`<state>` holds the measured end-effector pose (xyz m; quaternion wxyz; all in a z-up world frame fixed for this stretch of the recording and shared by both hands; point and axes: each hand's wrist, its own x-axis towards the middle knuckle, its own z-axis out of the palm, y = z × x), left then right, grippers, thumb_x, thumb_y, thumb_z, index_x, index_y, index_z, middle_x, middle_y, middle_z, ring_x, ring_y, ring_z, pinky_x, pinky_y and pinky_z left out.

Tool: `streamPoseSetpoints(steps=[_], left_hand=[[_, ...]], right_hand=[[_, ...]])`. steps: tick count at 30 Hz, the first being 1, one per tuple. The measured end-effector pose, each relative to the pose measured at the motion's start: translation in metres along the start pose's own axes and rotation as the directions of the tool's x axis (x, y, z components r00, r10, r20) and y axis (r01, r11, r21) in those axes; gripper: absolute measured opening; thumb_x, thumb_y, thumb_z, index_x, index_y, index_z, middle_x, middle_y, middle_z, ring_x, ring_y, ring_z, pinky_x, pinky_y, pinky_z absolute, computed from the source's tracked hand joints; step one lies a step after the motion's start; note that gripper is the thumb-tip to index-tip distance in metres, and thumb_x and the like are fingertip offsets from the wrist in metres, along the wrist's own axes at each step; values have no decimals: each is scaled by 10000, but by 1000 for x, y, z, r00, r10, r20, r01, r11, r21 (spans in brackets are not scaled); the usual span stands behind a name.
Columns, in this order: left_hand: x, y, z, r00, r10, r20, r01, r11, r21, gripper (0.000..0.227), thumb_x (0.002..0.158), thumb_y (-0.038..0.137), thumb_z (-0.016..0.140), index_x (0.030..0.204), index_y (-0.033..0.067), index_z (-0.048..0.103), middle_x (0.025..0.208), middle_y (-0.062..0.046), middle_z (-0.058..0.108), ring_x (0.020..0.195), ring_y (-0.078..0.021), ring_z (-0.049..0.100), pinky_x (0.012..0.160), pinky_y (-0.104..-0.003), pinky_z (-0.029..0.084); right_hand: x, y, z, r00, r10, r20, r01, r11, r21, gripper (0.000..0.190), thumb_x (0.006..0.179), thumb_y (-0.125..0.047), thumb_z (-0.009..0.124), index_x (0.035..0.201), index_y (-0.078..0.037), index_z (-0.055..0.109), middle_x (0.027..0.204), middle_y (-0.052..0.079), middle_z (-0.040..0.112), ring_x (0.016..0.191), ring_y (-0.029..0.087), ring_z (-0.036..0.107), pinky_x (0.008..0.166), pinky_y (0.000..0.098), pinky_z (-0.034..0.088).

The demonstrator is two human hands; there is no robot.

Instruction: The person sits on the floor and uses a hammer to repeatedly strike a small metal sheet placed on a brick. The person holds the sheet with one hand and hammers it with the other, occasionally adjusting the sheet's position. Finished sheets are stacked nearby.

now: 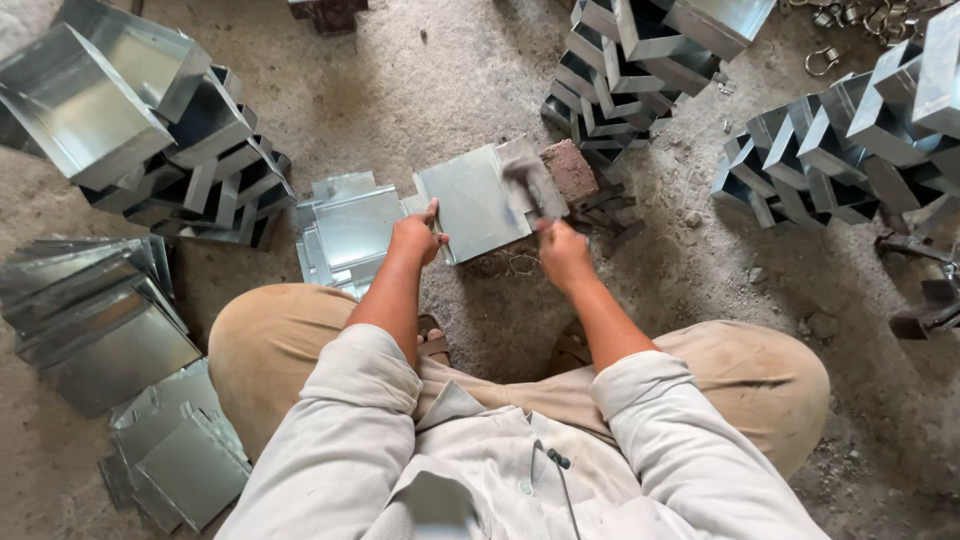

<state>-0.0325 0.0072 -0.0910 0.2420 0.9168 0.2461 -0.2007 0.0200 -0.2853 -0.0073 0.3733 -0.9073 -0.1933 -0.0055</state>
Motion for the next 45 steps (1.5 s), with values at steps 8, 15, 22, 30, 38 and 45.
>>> streamPoseSetpoints(steps=[8,15,22,30,38,45], left_hand=[[1,-4,1,999,-14,42,12,999,51,904,879,288,809,1597,390,271,1394,-125,606,1224,-337,614,1009,-372,506],[-8,-3,-2,1000,-22,6,22,1000,1,885,879,247,806,1601,391,315,1361,-130,653,1187,-327,655,1000,-372,523],[2,-8,6,1000,4,-15,-4,1000,23,911,852,196,807,1586,411,313,1346,-146,642,1176,-344,648,970,-398,532],[-32,10,-21,1000,-30,10,30,1000,8,856,873,288,799,1566,446,321,1365,-127,633,1189,-344,643,973,-418,526],[-34,11,-21,999,-21,50,18,998,52,863,876,240,785,1565,469,320,1382,-147,607,1234,-364,609,1000,-431,505],[-30,1,-13,1000,2,15,-2,1000,19,827,905,245,760,1576,437,318,1335,-158,645,1179,-365,649,978,-424,525]], right_hand=[[29,-82,-87,961,-120,-250,233,838,494,541,1082,-514,465,783,-64,499,628,37,478,514,161,442,449,332,315],[8,-30,-32,879,-306,-366,455,766,453,403,1115,-457,521,893,-120,526,728,85,531,599,243,511,556,391,400],[24,-44,-46,942,-207,-263,247,960,129,611,1140,-528,448,812,-22,548,709,184,574,653,404,617,563,439,448],[29,-61,-58,844,-223,-488,522,556,647,553,1065,-574,497,894,-49,475,715,60,481,575,133,437,522,320,326],[16,-41,-32,1000,5,-5,-5,1000,28,449,1091,-435,546,794,-99,568,610,70,564,490,214,536,444,368,400],[37,-90,-84,854,-267,-448,491,700,519,524,1127,-498,453,853,-52,475,610,57,468,491,183,465,452,348,337]])
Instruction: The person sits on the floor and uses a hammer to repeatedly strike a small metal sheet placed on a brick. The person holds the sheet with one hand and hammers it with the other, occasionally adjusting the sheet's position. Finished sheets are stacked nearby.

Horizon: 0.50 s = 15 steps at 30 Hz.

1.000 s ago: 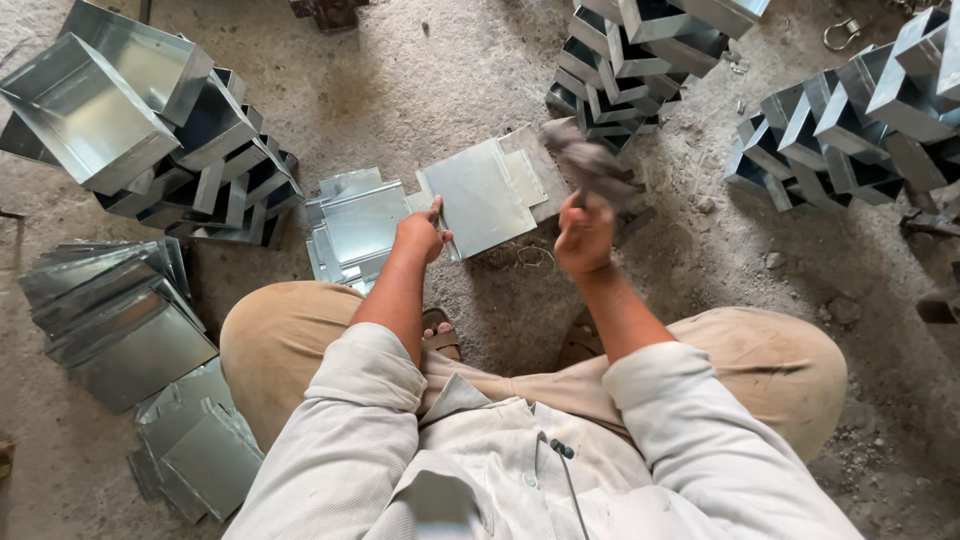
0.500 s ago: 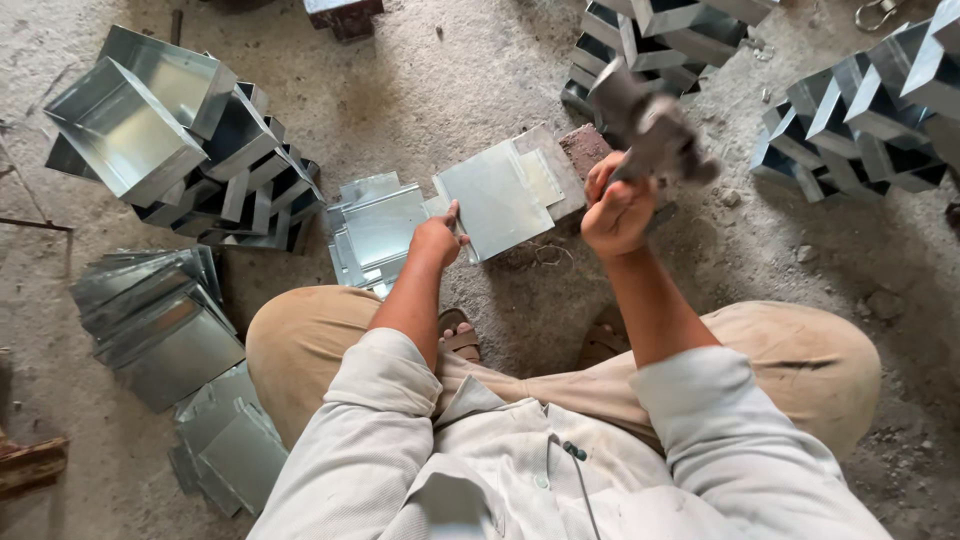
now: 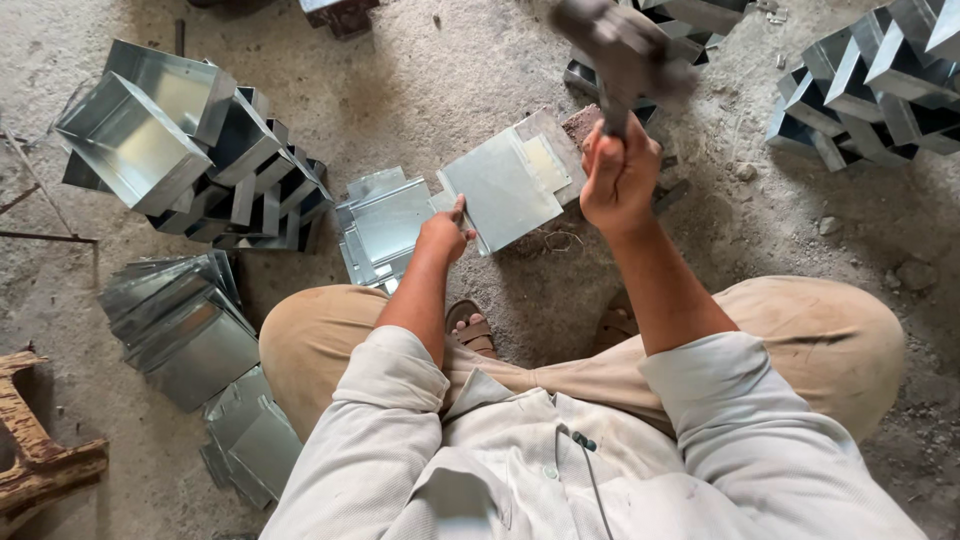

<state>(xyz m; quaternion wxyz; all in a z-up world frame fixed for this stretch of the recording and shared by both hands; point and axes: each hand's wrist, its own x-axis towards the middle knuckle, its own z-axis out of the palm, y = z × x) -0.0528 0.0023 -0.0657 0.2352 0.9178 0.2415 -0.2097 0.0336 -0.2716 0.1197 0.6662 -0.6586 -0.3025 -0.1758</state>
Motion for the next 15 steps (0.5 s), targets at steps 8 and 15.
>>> streamPoseSetpoints(steps=[8,15], left_hand=[[11,-3,3,1000,6,19,-6,1000,18,858,890,266,773,1565,473,286,1368,-158,603,1229,-363,611,999,-429,504],[0,-4,1,999,34,30,-36,997,61,854,884,355,785,1580,439,296,1364,-145,629,1233,-371,616,1019,-419,510]], right_hand=[[-77,88,1,858,497,130,-207,566,-798,536,1031,-556,536,772,-92,603,612,127,593,522,405,601,458,467,403],[6,2,-1,993,82,83,-64,978,-201,469,1156,-406,480,886,-24,508,632,40,465,534,179,481,499,356,368]])
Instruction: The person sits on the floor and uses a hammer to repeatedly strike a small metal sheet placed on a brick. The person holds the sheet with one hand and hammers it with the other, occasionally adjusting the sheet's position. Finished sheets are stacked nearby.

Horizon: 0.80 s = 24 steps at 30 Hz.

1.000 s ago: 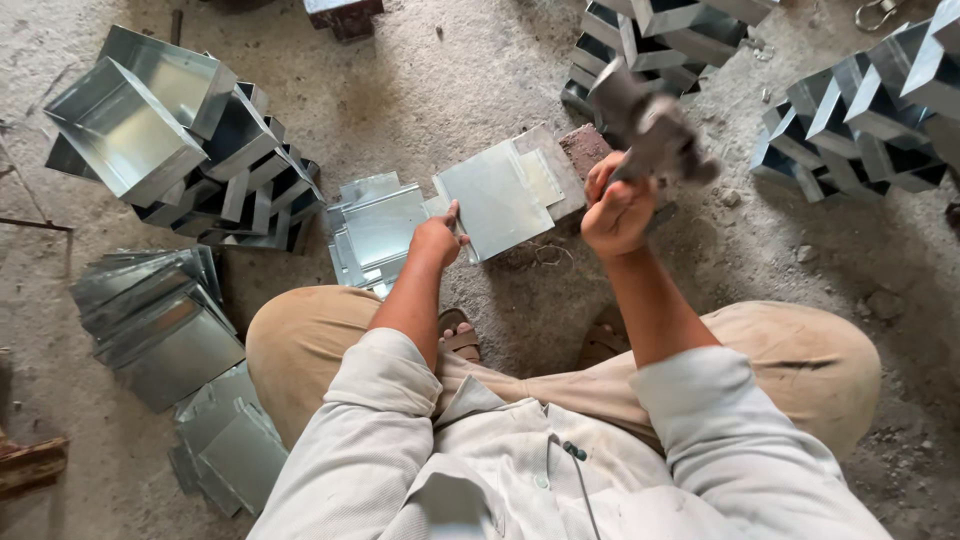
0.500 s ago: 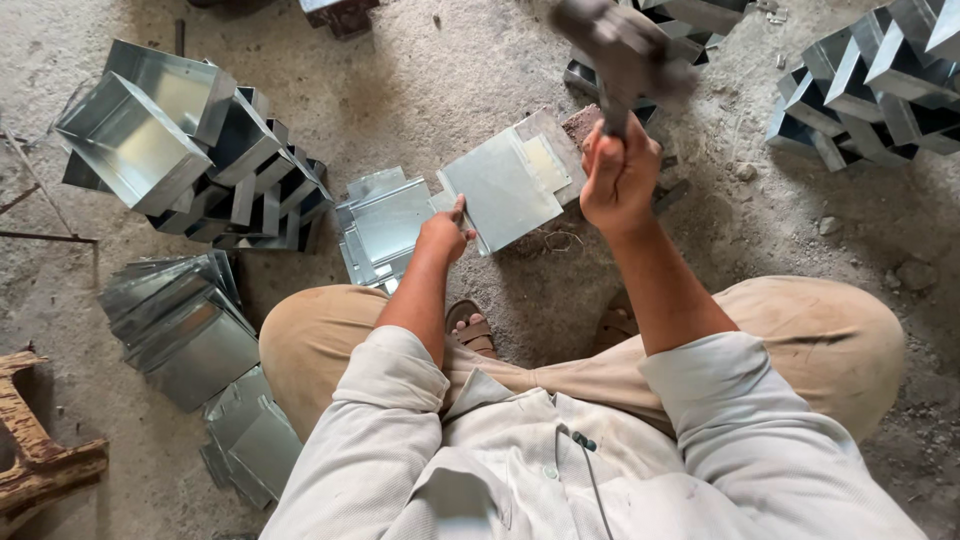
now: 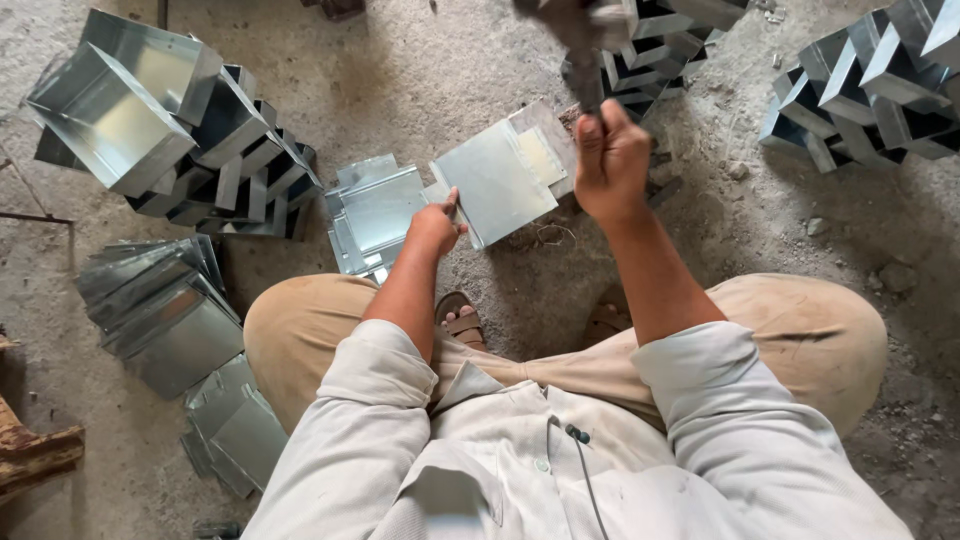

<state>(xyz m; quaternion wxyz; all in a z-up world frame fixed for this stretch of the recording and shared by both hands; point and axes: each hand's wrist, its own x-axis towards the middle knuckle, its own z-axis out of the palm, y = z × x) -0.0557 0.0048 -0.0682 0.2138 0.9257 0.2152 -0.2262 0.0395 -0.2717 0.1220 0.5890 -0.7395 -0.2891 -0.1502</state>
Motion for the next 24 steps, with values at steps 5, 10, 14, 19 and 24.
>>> streamPoseSetpoints(steps=[5,10,14,19,24], left_hand=[[-7,4,-5,1000,-13,-6,13,1000,-2,849,889,351,778,1582,445,296,1374,-136,625,1222,-376,618,993,-426,522],[-4,2,-2,1000,-8,26,8,1000,8,907,864,326,800,1572,474,251,1380,-136,606,1236,-374,600,1011,-418,503],[7,0,0,998,-11,62,8,999,47,914,899,296,769,1616,425,218,1379,-162,614,1220,-394,620,995,-423,526],[-1,-2,5,999,-10,35,11,1000,-9,892,878,290,779,1595,440,271,1383,-143,622,1248,-376,611,1021,-408,515],[6,-2,6,999,4,46,-7,999,54,902,885,343,781,1589,437,225,1426,-134,577,1262,-393,582,1013,-423,507]], right_hand=[[-32,44,25,990,-132,-51,137,982,133,480,1124,-446,421,849,-56,470,602,-5,439,484,123,461,452,310,334],[-76,89,31,929,337,150,-183,774,-606,559,1086,-560,466,889,-62,627,676,119,609,536,377,628,447,459,441],[-30,52,23,969,204,138,-151,936,-317,537,1109,-502,485,834,-44,547,610,90,560,534,231,600,493,399,448],[-2,14,10,998,-23,-65,30,994,106,363,1141,-320,513,913,-38,504,659,67,493,565,132,485,507,359,362],[-55,71,25,998,2,65,8,987,-163,274,1136,-276,501,1079,-10,535,714,148,574,598,324,620,553,437,466]])
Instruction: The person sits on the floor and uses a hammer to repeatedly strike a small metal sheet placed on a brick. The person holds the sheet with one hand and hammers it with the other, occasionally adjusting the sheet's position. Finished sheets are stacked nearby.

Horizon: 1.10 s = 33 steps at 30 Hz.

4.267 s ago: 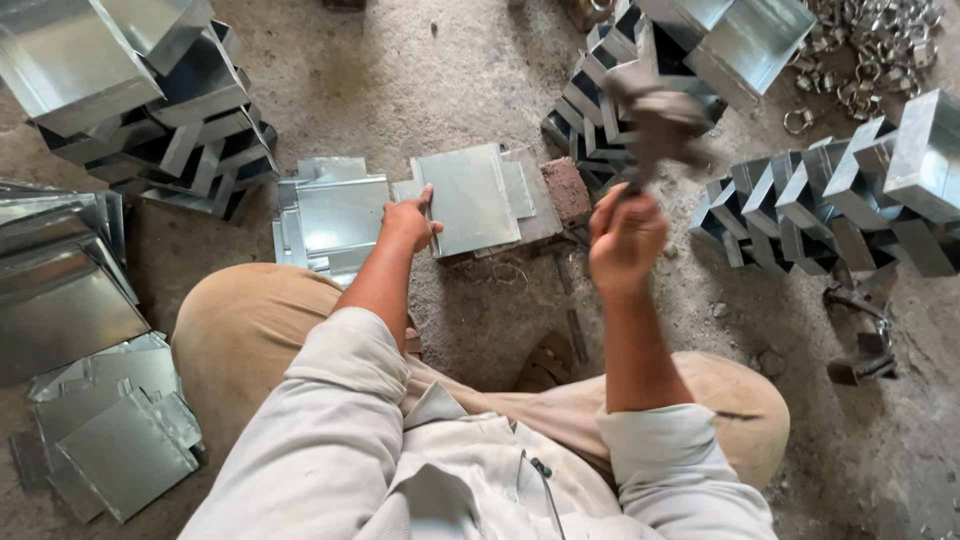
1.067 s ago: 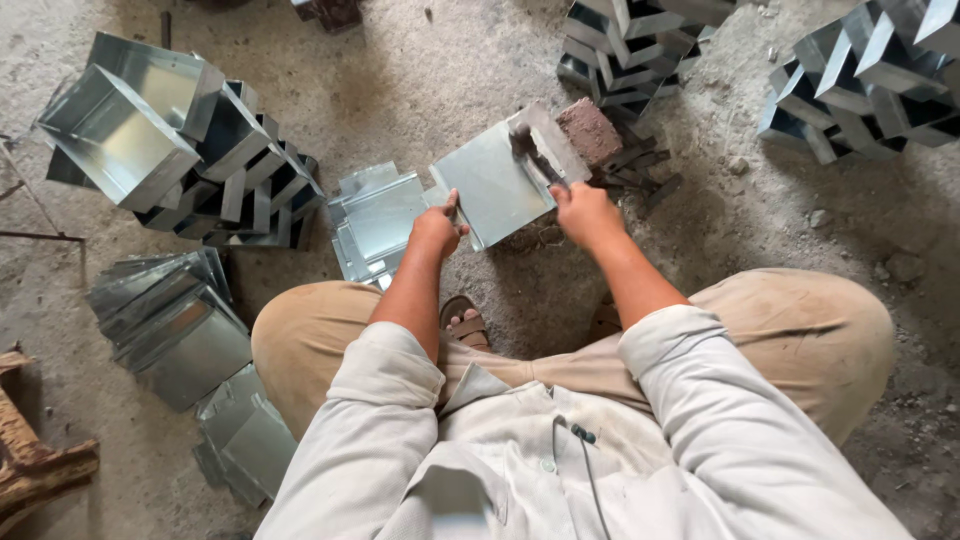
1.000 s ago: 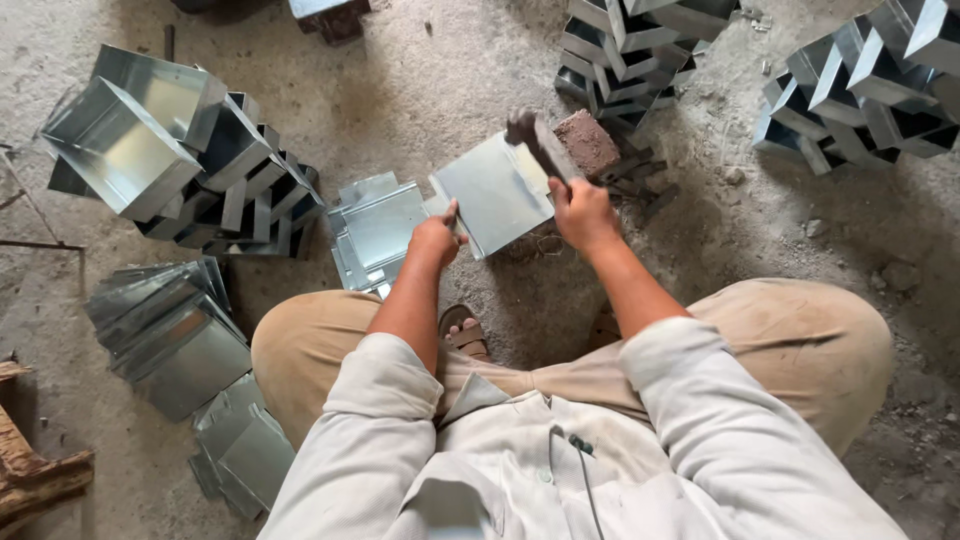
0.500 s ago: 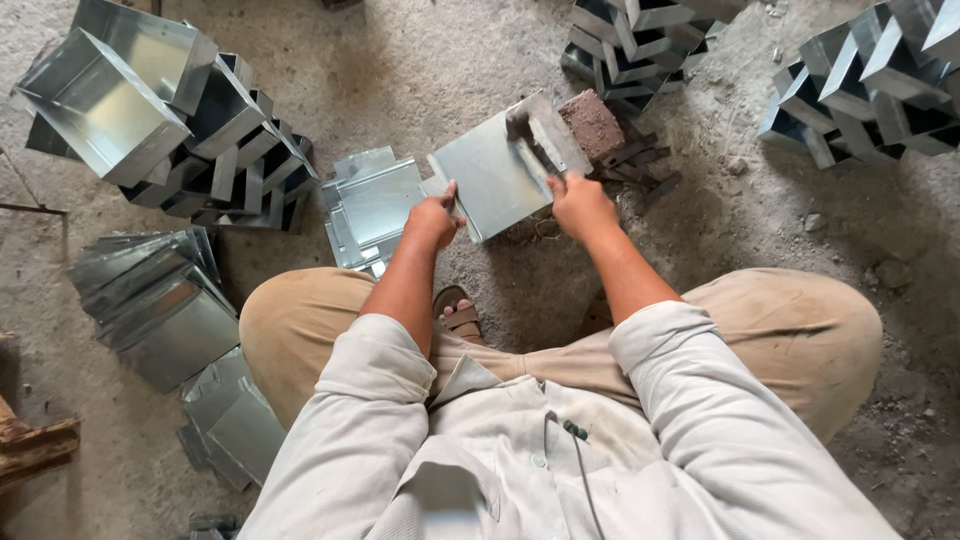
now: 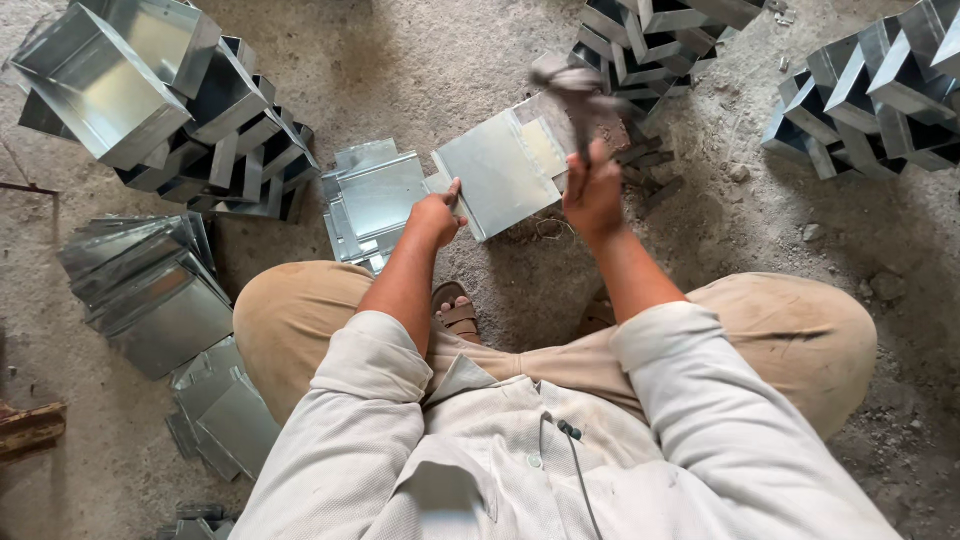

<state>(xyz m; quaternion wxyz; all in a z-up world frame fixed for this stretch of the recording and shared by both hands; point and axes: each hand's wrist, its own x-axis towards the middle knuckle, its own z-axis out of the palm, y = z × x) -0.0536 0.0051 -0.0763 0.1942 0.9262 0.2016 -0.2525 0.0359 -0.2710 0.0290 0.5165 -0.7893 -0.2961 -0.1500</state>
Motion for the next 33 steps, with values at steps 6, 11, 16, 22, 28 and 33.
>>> streamPoseSetpoints(steps=[6,11,16,22,28,33], left_hand=[[5,-9,6,1000,10,20,-10,1000,-26,947,869,332,789,1606,450,207,1417,-152,588,1277,-385,582,1043,-409,493],[-7,-9,1,995,75,-62,-87,968,-237,1029,795,451,869,1591,355,224,1408,-147,610,1286,-364,585,1061,-400,471],[-15,5,-7,1000,4,-18,-6,992,-125,1070,783,497,850,1624,382,198,1411,-167,602,1287,-367,590,1059,-400,482],[-5,-2,2,999,34,19,-32,997,-74,1070,796,473,847,1611,379,160,1434,-138,576,1314,-360,552,1070,-395,460],[-8,-3,3,999,48,20,-47,997,-63,1080,819,466,833,1634,352,134,1428,-149,587,1304,-372,567,1061,-398,475],[-13,-1,-1,999,41,21,-39,994,-100,1079,810,443,849,1629,359,152,1406,-154,602,1288,-374,578,1057,-394,480]], right_hand=[[14,-11,4,935,340,101,-294,901,-319,378,1026,-395,638,912,-35,651,754,219,678,692,460,663,607,534,518],[62,-52,-23,994,-53,-93,61,995,77,359,1127,-287,526,870,-37,520,618,41,530,514,157,561,451,340,398],[40,-12,9,964,-193,-185,240,930,280,298,1159,-269,440,945,-68,495,672,14,492,518,123,467,443,283,333],[4,4,10,835,488,254,-295,787,-541,334,1001,-384,643,913,-62,639,734,149,646,670,391,659,553,476,496],[54,-48,-17,992,-106,-74,105,994,-15,317,1150,-280,603,964,-34,532,748,92,546,607,251,551,575,367,450],[44,-23,4,983,-106,-148,156,910,384,247,1141,-268,490,1007,-61,475,713,13,452,574,99,426,495,234,330]])
